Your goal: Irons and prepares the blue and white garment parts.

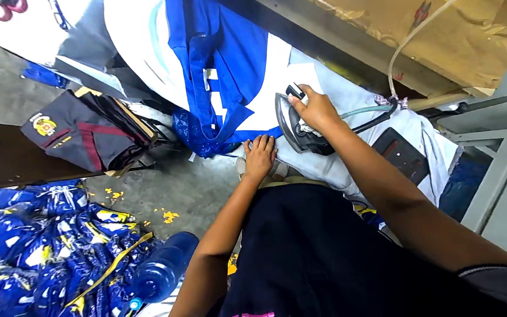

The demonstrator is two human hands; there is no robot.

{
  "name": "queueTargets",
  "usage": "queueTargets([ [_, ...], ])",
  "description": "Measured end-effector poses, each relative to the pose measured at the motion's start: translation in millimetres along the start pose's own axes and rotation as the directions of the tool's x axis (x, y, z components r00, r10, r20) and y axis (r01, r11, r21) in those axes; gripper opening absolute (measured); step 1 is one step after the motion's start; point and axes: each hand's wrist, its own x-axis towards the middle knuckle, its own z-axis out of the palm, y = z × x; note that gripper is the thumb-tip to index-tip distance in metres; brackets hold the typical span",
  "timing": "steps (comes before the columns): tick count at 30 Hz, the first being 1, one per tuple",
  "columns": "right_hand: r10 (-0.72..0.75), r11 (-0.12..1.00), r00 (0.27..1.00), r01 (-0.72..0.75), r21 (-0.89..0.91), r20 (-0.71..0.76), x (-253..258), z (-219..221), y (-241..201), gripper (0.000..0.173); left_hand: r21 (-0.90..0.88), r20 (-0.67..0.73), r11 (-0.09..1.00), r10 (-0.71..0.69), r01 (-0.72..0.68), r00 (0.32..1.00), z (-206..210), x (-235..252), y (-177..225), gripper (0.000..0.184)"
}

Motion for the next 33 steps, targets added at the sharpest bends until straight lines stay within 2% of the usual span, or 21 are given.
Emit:
queueTargets([
  [3, 0.022, 0.999, 0.998, -0.019, -0.044, 0.061, -6.4, 13.2, -3.3, 0.056, -0.105, 0.082, 0.994, -0.013, 0.021, 0.997, -17.8, 2.9, -3.0, 0.036],
  [5, 0.016, 0.998, 0.997, -0.011, -0.060, 0.075, -14.7, 15.8, 4.2, 0.057, -0.158, 0.060, 0.984, -0.070, 0.079, 0.996, -39.6, 10.4, -12.5, 0.036],
  [7, 0.039, 0.998, 0.996, -0.035, -0.057, 0.074, -17.8, 16.6, 8.4, 0.057, -0.137, -0.011, 0.967, -0.216, 0.212, 0.976, -63.2, 18.5, -28.6, 0.040],
  [9, 0.065, 0.997, 0.996, -0.062, -0.041, 0.057, -14.0, 17.0, 4.6, 0.057, -0.086, -0.050, 0.925, -0.374, 0.369, 0.926, -83.3, 28.6, -49.4, 0.050],
  [11, 0.083, 0.996, 0.996, -0.082, -0.028, 0.042, -12.0, 18.0, 0.3, 0.057, -0.028, 0.005, 0.884, -0.466, 0.466, 0.885, -92.4, 36.8, -67.1, 0.059],
  [12, 0.086, 0.996, 0.996, -0.085, -0.026, 0.038, -12.2, 18.6, 0.1, 0.057, -0.001, 0.057, 0.873, -0.487, 0.487, 0.872, -93.1, 39.8, -74.6, 0.056],
  [15, 0.077, 0.997, 0.996, -0.076, -0.031, 0.044, -17.8, 20.1, 5.3, 0.057, 0.031, 0.122, 0.869, -0.493, 0.493, 0.861, -90.9, 41.9, -89.9, 0.040],
  [21, 0.100, 0.995, 0.993, -0.100, -0.001, 0.067, -23.3, 14.3, 9.7, 0.057, -0.064, 0.188, 0.817, -0.554, 0.573, 0.811, -100.9, 38.4, -93.1, 0.039],
  [27, 0.153, 0.987, 0.988, -0.152, 0.056, -0.019, -35.2, 16.1, -40.6, 0.055, -0.063, 0.369, 0.805, -0.531, 0.590, 0.763, -123.3, 48.2, -101.4, 0.037],
  [30, 0.203, 0.977, 0.979, -0.201, 0.065, -0.015, -35.9, 36.5, -66.2, 0.057, -0.064, 0.428, 0.823, -0.489, 0.565, 0.761, -131.2, 52.4, -105.7, 0.035],
  [33, 0.276, 0.958, 0.961, -0.275, 0.085, -0.012, -40.2, 63.9, -73.1, 0.057, -0.114, 0.464, 0.824, -0.450, 0.556, 0.763, -137.5, 53.1, -116.8, 0.034],
])
